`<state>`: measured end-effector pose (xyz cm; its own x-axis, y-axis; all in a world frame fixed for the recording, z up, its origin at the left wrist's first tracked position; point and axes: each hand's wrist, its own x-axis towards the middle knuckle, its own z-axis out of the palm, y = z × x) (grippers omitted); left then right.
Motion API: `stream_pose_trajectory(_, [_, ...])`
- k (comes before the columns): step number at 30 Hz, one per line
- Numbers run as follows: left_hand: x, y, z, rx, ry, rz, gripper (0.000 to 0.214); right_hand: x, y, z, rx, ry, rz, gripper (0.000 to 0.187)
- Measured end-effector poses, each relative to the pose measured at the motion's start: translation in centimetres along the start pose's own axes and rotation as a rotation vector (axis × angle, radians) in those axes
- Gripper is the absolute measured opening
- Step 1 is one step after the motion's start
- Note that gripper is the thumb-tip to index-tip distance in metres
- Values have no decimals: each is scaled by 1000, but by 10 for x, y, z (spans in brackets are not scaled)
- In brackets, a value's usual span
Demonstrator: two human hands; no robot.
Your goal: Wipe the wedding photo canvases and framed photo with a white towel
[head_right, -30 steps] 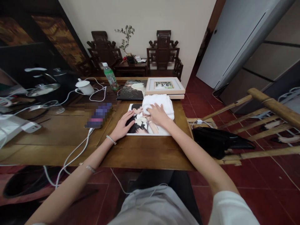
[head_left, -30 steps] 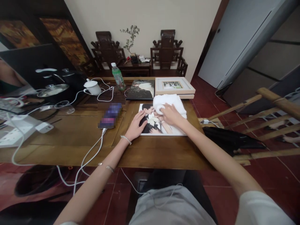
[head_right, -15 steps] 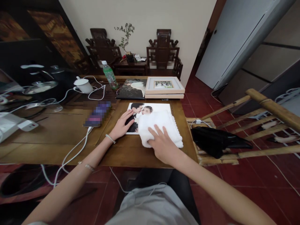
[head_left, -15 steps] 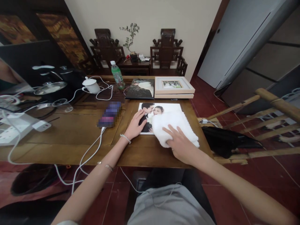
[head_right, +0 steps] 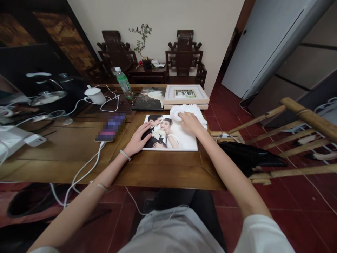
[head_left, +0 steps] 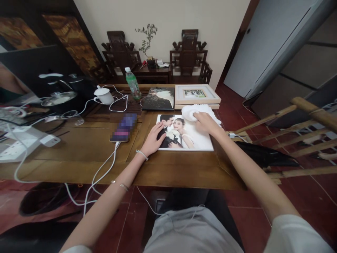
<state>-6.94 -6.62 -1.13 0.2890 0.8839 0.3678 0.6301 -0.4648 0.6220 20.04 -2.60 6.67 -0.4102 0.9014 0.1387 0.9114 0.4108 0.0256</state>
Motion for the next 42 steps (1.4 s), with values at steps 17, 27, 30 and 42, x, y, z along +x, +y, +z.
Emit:
stream_pose_trajectory(17, [0, 2, 1, -10, 6, 1, 51, -157, -55, -3, 173, 40, -243, 34])
stream_pose_trajectory(27, [0, -1, 1, 0, 14, 5, 50, -63, -24, -1, 87, 21, -93, 34])
stream_pose_trajectory(30, [0, -2, 1, -6, 12, 1, 51, -30, -7, 1, 94, 30, -42, 34])
stream_pose_trajectory(42, [0, -4, 3, -2, 25, 24, 51, -61, -19, 8, 93, 55, -87, 33])
